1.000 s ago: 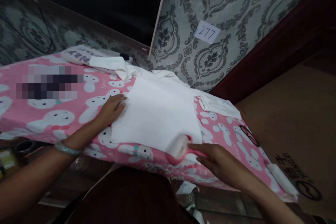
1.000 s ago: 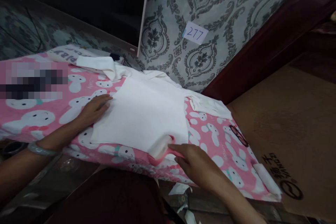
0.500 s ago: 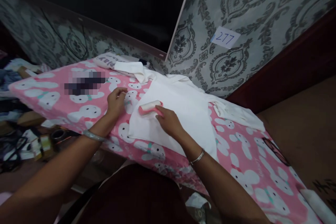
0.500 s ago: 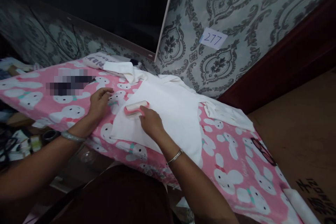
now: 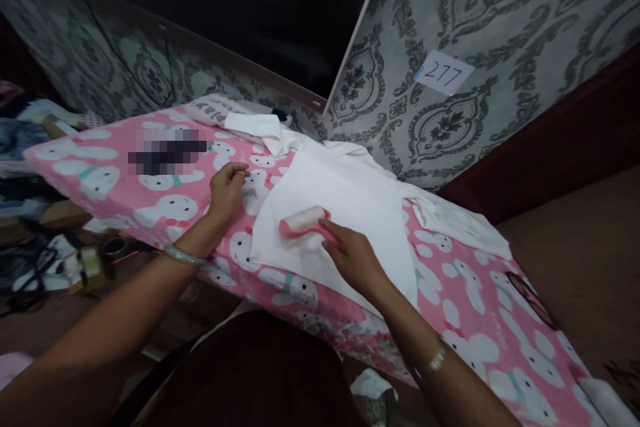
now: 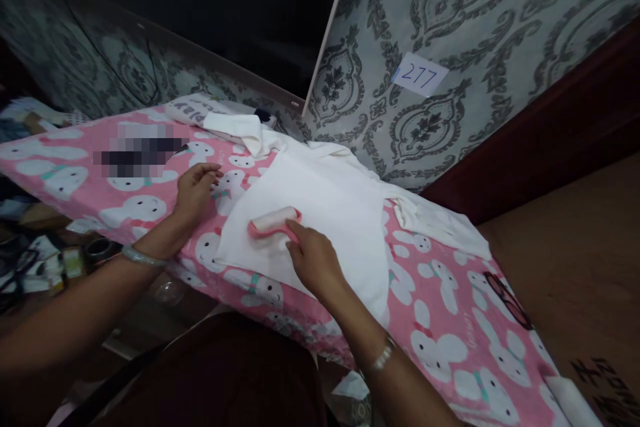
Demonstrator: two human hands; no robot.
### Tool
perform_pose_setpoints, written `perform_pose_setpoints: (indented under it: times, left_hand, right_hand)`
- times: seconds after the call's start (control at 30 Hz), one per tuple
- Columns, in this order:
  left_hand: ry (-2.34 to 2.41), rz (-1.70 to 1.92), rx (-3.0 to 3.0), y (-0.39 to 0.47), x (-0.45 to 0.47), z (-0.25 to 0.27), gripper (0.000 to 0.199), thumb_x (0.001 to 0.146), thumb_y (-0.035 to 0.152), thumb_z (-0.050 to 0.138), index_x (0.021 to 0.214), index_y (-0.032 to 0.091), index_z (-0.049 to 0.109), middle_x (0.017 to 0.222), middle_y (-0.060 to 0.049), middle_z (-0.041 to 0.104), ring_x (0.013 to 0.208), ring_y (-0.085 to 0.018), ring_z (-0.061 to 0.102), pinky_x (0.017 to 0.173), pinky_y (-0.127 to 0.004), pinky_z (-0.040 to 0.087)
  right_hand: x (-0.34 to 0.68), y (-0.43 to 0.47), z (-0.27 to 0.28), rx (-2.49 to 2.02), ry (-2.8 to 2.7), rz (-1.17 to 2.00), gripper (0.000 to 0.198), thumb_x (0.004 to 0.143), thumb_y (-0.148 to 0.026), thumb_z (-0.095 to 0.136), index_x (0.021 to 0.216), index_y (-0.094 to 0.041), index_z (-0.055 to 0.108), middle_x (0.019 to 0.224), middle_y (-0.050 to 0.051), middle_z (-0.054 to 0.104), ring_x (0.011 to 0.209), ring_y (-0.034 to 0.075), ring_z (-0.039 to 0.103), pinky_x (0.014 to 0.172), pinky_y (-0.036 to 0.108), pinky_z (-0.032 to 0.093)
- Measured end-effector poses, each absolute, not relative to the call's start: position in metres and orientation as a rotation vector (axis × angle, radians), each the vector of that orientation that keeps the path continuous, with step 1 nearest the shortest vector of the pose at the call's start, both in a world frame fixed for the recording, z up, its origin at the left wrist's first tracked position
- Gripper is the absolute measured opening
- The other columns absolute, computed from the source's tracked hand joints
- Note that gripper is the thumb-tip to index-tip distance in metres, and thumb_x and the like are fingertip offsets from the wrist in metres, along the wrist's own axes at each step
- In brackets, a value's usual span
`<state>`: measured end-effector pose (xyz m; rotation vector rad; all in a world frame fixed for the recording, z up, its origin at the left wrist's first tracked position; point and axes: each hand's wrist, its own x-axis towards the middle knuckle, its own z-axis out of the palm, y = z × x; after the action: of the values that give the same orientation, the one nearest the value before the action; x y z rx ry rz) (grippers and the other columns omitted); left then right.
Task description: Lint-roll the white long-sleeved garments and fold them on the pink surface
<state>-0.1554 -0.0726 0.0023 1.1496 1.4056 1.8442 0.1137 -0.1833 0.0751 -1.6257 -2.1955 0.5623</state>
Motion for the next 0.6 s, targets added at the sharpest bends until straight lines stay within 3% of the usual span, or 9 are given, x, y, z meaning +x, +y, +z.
perform_pose_setpoints:
  times: [0.17,0.33,0.43,0.6]
  left_hand:
    - [1.444,1.814,1.148,-0.074,-0.158,0.001,0.021,0.072,0.022,0.053,0.089,0.020,0.066,0.081,-0.001,0.067,0.069,-0.013,0.056,0.063,-0.027,0.043]
    - [1.425,1.790,1.178,-0.074,-0.154,0.002,0.021,0.073,0.024,0.054,0.089,0.020,0.066,0.081,-0.001,0.066,0.071,-0.014,0.057,0.066,-0.026,0.045]
    - [1.430,1.758,1.239,-0.075,-0.151,0.004,0.022,0.073,0.026,0.055,0.090,0.020,0.067,0.080,-0.001,0.066,0.070,-0.013,0.057,0.063,-0.025,0.045]
    - [1.503,1.662,1.281,-0.076,-0.150,0.006,0.022,0.073,0.027,0.054,0.090,0.020,0.067,0.077,-0.001,0.066,0.067,-0.014,0.058,0.063,-0.026,0.047]
  right_hand:
    - [0.063,-0.176,0.064,-1.685,-2.331,0.486,0.052,0.094,-0.019,0.048,0.146,-0.018,0.049,0.120,0.015,0.068,0.107,0.027,0.065,0.092,0.040,0.050]
    - [0.108,-0.239,0.062,-1.515,-2.333,0.611,0.051,0.094,-0.016,0.046,0.144,-0.022,0.051,0.109,0.012,0.070,0.095,0.024,0.067,0.085,0.038,0.053]
    - [0.134,-0.248,0.065,-1.460,-2.279,0.700,0.048,0.094,-0.019,0.048,0.140,-0.025,0.055,0.108,0.010,0.071,0.093,0.022,0.068,0.084,0.036,0.053]
    - [0.102,-0.220,0.065,-1.529,-2.256,0.566,0.050,0.092,-0.017,0.051,0.142,-0.020,0.054,0.112,0.012,0.071,0.098,0.024,0.067,0.088,0.036,0.052]
